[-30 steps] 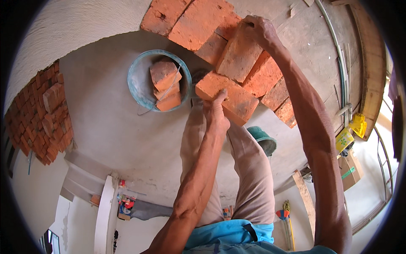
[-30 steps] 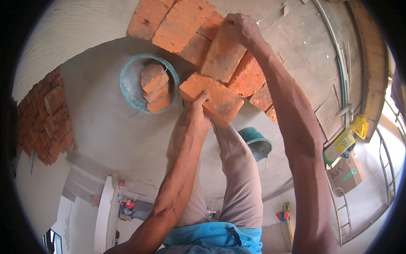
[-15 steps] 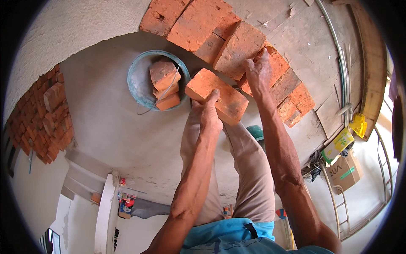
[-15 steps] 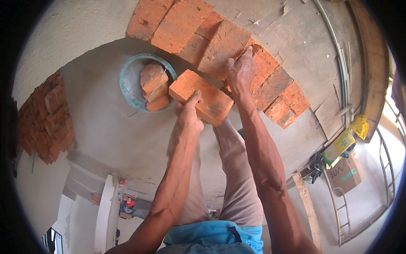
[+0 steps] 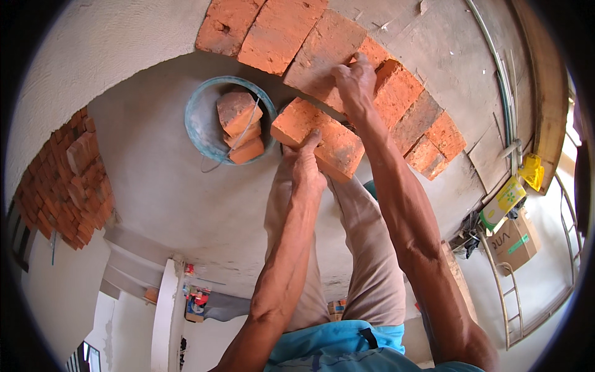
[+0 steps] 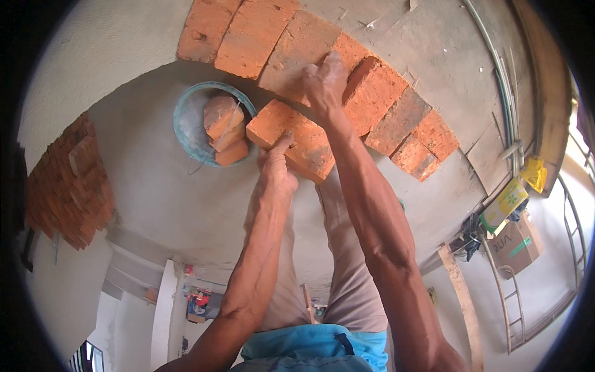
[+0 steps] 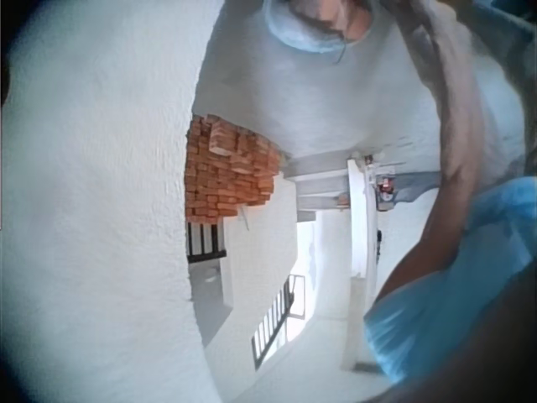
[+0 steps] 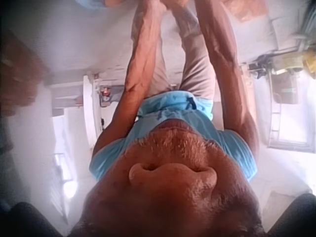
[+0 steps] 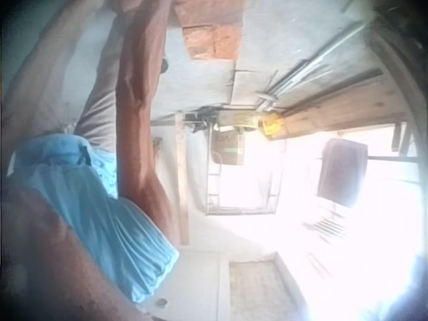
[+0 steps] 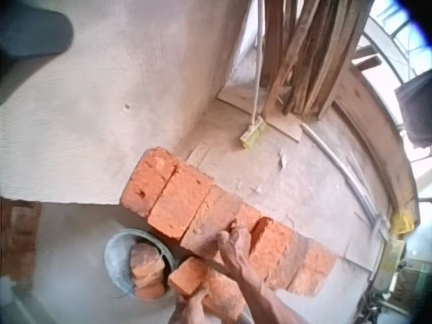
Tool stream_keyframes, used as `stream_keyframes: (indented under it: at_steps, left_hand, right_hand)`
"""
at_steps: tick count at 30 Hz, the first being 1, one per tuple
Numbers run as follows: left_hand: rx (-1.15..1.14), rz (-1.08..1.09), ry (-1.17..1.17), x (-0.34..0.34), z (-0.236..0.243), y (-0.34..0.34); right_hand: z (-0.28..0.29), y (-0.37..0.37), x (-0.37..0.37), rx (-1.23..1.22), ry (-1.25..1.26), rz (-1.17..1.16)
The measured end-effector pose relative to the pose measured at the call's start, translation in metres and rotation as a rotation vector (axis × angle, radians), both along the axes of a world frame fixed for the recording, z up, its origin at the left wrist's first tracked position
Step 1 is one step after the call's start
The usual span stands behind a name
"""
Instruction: The person builds a brick archway by placing bricks onto a supportive structure, reaching for bricks from a bucket and positioning them one by one.
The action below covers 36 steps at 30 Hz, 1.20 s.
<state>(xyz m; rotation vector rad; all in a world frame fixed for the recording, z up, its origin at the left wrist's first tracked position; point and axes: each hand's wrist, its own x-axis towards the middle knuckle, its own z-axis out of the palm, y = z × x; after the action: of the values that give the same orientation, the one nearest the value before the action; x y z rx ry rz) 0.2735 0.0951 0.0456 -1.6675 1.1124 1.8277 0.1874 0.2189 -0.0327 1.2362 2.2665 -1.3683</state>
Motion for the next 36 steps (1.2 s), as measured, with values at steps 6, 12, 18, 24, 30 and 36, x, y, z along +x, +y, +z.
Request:
stream_keyframes:
  at_steps: [6,12,18,24,30,36]
  left_hand:
    - [-0.019,-0.021,0.028,0.004,-0.014,-0.005]
    - [-0.060,-0.062,0.082,0.007,-0.032,-0.009]
    - [-0.045,-0.074,0.098,0.005,-0.031,-0.005]
    - [-0.040,-0.056,0.038,0.003,-0.032,0.002]
    - [-0.033,-0.013,0.071,0.001,-0.030,0.000]
    - [-0.024,-0.017,0.073,0.000,-0.030,0.002]
  right_hand:
    - [-0.023,0.007,0.023,0.109,0.117,0.158]
    - [-0.014,0.026,0.010,0.431,0.259,0.292]
    - [-0.020,0.068,-0.064,0.503,0.360,0.671]
    - [-0.055,0.071,-0.124,0.307,0.506,0.817]
    - [-0.037,0.045,-0.118,0.294,0.406,0.818]
    - [-0.034,0.047,-0.119,0.328,0.387,0.846]
